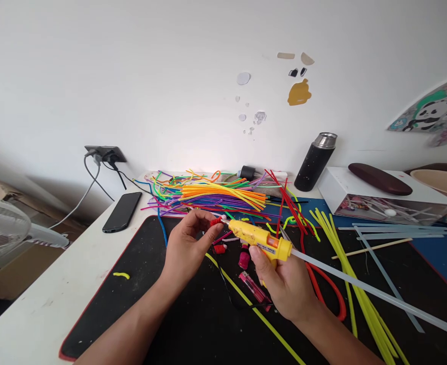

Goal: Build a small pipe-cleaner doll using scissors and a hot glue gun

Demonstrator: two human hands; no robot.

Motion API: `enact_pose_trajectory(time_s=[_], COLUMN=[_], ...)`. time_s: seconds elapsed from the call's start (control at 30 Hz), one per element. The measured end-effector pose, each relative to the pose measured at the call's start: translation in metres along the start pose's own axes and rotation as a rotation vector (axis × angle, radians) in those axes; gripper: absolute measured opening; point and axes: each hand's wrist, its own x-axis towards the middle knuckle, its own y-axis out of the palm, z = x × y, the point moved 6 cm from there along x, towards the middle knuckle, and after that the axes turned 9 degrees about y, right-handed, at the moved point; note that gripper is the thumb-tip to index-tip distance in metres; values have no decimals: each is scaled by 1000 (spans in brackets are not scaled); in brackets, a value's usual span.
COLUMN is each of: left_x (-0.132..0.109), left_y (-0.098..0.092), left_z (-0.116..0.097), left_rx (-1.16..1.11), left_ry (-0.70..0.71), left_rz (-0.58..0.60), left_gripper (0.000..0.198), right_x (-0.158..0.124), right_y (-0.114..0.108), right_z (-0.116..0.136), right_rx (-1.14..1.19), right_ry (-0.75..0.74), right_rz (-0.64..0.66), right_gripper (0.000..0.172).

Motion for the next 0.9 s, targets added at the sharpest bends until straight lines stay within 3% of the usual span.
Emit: enact_pose_trajectory(time_s=[0.9], left_x=[-1], left_y=[0], left_z=[1], left_rx=[8], left_ry=[-2], left_rz=[1], left_gripper=[20], right_x=[1], right_y=[-1], right_z=[3], right_rx=[-21], right_ry=[-16], right_rz=[-12], right_gripper=[46])
